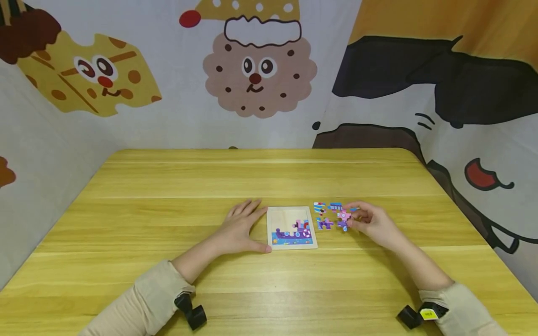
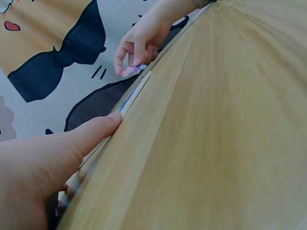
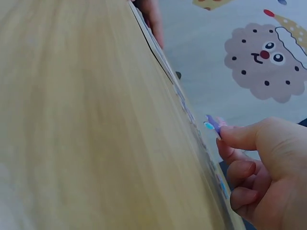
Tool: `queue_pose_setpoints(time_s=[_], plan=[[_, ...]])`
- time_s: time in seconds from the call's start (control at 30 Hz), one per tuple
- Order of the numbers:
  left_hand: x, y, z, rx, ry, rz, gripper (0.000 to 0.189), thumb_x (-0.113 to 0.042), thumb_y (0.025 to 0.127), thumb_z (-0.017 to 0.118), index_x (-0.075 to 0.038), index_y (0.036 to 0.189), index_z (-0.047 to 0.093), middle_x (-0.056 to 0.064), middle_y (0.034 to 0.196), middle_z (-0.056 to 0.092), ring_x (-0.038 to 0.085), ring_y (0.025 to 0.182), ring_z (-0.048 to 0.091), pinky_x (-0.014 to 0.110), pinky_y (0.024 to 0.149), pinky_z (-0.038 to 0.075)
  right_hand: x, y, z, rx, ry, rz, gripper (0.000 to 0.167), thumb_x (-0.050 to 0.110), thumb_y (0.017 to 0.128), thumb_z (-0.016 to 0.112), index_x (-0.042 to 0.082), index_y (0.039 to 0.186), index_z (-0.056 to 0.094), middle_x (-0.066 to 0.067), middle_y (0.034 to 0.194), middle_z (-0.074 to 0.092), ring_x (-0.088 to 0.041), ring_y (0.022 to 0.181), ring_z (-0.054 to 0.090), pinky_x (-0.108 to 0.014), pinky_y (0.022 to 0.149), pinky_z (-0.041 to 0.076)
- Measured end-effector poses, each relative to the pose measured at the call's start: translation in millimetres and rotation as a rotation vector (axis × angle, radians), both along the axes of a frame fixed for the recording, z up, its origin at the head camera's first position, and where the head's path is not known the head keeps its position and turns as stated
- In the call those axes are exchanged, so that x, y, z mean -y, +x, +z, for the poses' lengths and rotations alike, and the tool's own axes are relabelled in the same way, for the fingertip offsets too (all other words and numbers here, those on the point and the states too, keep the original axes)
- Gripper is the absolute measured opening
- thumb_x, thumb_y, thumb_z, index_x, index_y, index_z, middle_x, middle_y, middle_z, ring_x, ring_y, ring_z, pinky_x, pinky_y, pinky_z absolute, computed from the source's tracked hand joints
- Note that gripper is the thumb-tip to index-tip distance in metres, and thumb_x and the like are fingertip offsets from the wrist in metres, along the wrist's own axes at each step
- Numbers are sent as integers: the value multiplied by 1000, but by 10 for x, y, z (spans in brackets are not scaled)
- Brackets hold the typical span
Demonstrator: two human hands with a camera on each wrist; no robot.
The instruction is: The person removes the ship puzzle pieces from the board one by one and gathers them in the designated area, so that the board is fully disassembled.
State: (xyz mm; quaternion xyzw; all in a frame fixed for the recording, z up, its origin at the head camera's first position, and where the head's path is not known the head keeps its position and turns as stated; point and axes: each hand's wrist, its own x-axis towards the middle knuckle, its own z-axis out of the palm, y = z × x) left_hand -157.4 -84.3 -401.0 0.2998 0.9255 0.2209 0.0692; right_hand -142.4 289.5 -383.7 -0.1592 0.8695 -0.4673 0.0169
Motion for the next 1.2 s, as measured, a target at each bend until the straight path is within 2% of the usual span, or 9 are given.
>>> queue_pose_setpoints(time_s=[0.3, 0.63, 0.9, 1.2], plan=[[7, 3, -2, -1, 3, -2, 108, -71, 71, 67, -14, 152, 27, 10, 159, 11, 32, 144, 3, 54, 111, 3, -10, -29, -22, -12, 65, 7, 34, 1, 87, 68, 1, 121, 63, -7, 88, 67, -16, 77, 60, -26, 62, 48], [7, 0, -3, -4, -4, 6, 108, -72, 70, 67, -14, 152, 27, 9, 159, 11, 32, 144, 4, 54, 111, 3, 15, -65, -83, -99, 234, -26, 30, 3, 87, 70, 3, 117, 68, 0, 81, 61, -14, 67, 50, -26, 56, 42], [3, -1, 5, -5, -5, 0, 108, -72, 70, 66, -14, 153, 27, 9, 159, 11, 32, 144, 3, 54, 111, 3, 43, -29, -72, -133, 357, -37, 26, 9, 88, 69, 6, 114, 70, 5, 78, 57, -15, 69, 48, -27, 59, 40], [1, 15, 21, 2, -1, 4, 108, -71, 71, 68, -14, 152, 27, 9, 159, 11, 32, 144, 3, 54, 111, 3, 43, -11, -78, -150, 357, -37, 26, 11, 89, 69, 6, 115, 70, 5, 78, 57, -14, 69, 47, -27, 58, 39]])
